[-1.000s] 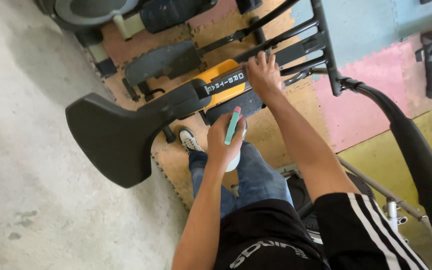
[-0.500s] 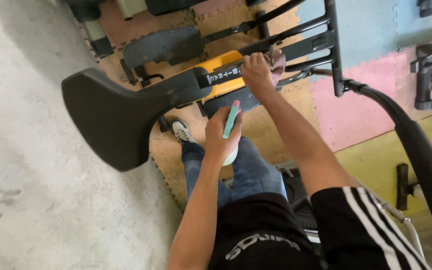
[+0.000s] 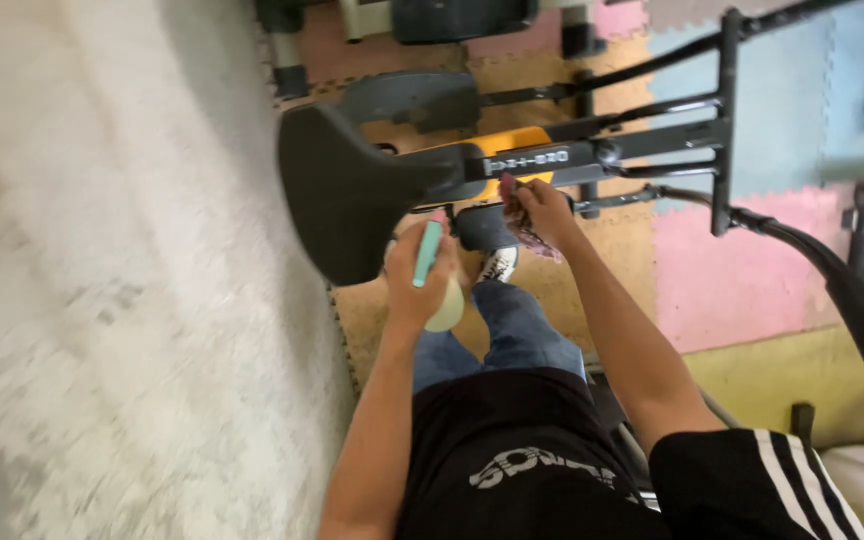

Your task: Cleaning gym equipment including an elliptical and a stationary bike using a spray bottle and a cleaning cloth.

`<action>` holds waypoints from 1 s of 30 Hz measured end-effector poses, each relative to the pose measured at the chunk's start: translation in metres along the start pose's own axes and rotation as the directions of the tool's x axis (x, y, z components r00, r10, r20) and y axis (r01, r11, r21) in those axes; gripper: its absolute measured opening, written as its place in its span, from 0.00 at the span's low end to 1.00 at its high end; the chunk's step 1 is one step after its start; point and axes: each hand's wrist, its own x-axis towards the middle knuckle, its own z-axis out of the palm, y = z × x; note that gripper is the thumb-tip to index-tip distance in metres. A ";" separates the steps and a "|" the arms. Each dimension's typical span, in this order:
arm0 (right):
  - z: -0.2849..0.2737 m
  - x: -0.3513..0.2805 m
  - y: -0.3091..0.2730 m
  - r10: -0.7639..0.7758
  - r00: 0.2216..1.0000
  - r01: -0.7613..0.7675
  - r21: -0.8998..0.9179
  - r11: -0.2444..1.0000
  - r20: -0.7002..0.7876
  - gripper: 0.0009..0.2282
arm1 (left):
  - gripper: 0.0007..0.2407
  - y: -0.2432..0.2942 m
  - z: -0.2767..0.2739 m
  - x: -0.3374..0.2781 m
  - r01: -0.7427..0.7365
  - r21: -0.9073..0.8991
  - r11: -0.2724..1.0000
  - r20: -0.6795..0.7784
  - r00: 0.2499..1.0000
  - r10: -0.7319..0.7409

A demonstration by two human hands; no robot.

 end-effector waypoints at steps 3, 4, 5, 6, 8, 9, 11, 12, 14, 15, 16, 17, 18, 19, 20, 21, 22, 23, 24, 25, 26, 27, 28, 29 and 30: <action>0.022 -0.012 -0.034 -0.123 0.992 0.122 -0.029 0.992 -0.013 0.10 | 0.10 -0.007 -0.036 -0.001 0.229 -0.167 0.959 -0.049 0.970 -0.240; 0.034 -0.020 -0.059 -0.084 0.996 0.086 0.060 0.994 -0.025 0.10 | 0.11 -0.008 -0.047 0.000 0.250 -0.174 0.952 -0.076 0.961 -0.266; 0.045 -0.029 -0.083 -0.044 0.998 0.049 0.150 0.987 -0.032 0.09 | 0.12 -0.009 -0.059 0.002 0.271 -0.183 0.945 -0.103 0.951 -0.293; 0.052 -0.030 -0.089 -0.056 0.998 0.059 0.144 0.988 -0.027 0.09 | 0.12 -0.020 -0.068 0.000 0.260 -0.187 0.947 -0.112 0.952 -0.284; 0.064 -0.033 -0.100 -0.055 0.995 0.071 0.208 0.976 -0.081 0.11 | 0.11 -0.042 -0.086 -0.002 0.275 -0.346 0.897 -0.064 0.947 -0.315; 0.073 -0.028 -0.114 -0.066 0.995 0.081 0.202 0.976 -0.077 0.11 | 0.11 -0.036 -0.093 0.000 0.263 -0.350 0.899 -0.071 0.949 -0.306; 0.092 -0.019 -0.140 -0.670 0.729 0.482 -0.591 0.647 -0.139 0.09 | 0.21 -0.026 -0.108 0.000 0.259 -0.253 0.932 -0.069 0.956 -0.284; 0.102 -0.020 -0.154 -0.674 0.727 0.487 -0.592 0.642 -0.132 0.09 | 0.21 -0.034 -0.113 -0.001 0.254 -0.257 0.932 -0.076 0.956 -0.282; 0.121 -0.022 -0.180 -0.612 0.787 0.481 -0.547 0.686 -0.075 0.09 | 0.25 -0.051 -0.120 -0.003 0.130 -0.220 0.967 -0.073 0.986 -0.149; 0.127 -0.019 -0.183 -0.613 0.787 0.484 -0.548 0.682 -0.067 0.09 | 0.25 -0.048 -0.122 -0.002 0.129 -0.223 0.966 -0.081 0.985 -0.150; 0.133 -0.015 -0.185 -0.604 0.797 0.484 -0.575 0.659 -0.021 0.11 | 0.28 -0.045 -0.125 -0.001 0.085 -0.118 0.989 -0.104 0.990 -0.097; 0.139 -0.011 -0.188 -0.592 0.806 0.485 -0.602 0.635 0.025 0.12 | 0.32 -0.042 -0.127 0.001 0.043 -0.010 0.999 -0.122 0.992 -0.044; 0.146 -0.009 -0.189 -0.591 0.806 0.489 -0.602 0.631 0.035 0.12 | 0.32 -0.054 -0.128 0.003 0.045 -0.012 0.999 -0.131 0.990 -0.046; 0.153 -0.007 -0.191 -0.466 0.882 0.377 -0.683 0.626 0.060 0.16 | 0.36 -0.065 -0.128 0.004 0.031 0.120 0.992 -0.123 0.992 -0.016; 0.158 -0.006 -0.192 -0.330 0.941 0.264 -0.760 0.595 0.068 0.21 | 0.41 -0.077 -0.126 0.006 0.017 0.248 0.969 -0.109 0.994 0.011; 0.162 -0.004 -0.189 -0.329 0.941 0.267 -0.763 0.589 0.075 0.21 | 0.41 -0.076 -0.130 0.013 0.021 0.245 0.969 -0.116 0.993 0.008; 0.164 -0.003 -0.186 -0.310 0.943 0.251 -0.867 0.430 0.119 0.25 | 0.42 -0.075 -0.131 0.018 0.166 0.125 0.978 -0.063 0.985 -0.159; 0.166 -0.002 -0.182 -0.285 0.945 0.235 -0.938 0.253 0.160 0.29 | 0.44 -0.075 -0.132 0.024 0.312 0.011 0.950 0.010 0.950 -0.312; 0.169 -0.003 -0.188 -0.282 0.945 0.241 -0.938 0.248 0.168 0.29 | 0.44 -0.084 -0.130 0.027 0.315 0.007 0.949 0.003 0.949 -0.315; 0.172 -0.003 -0.194 -0.226 0.962 0.206 -0.950 0.234 0.153 0.32 | 0.46 -0.094 -0.128 0.031 0.359 0.011 0.933 0.022 0.933 -0.359; 0.172 -0.006 -0.199 -0.167 0.977 0.170 -0.961 0.218 0.135 0.35 | 0.48 -0.103 -0.123 0.032 0.404 0.015 0.915 0.042 0.914 -0.404; 0.172 -0.005 -0.205 -0.161 0.977 0.175 -0.961 0.212 0.142 0.35 | 0.48 -0.096 -0.125 0.037 0.410 0.009 0.912 0.036 0.911 -0.410; 0.171 -0.005 -0.211 -0.116 0.983 0.168 -0.957 0.236 0.143 0.37 | 0.49 -0.090 -0.127 0.040 0.467 -0.054 0.883 0.065 0.884 -0.463; 0.170 -0.005 -0.216 -0.071 0.987 0.159 -0.953 0.259 0.145 0.38 | 0.49 -0.083 -0.128 0.043 0.521 -0.115 0.846 0.098 0.853 -0.512; 0.169 0.000 -0.215 -0.066 0.986 0.164 -0.954 0.251 0.153 0.38 | 0.49 -0.082 -0.128 0.045 0.525 -0.124 0.842 0.092 0.851 -0.517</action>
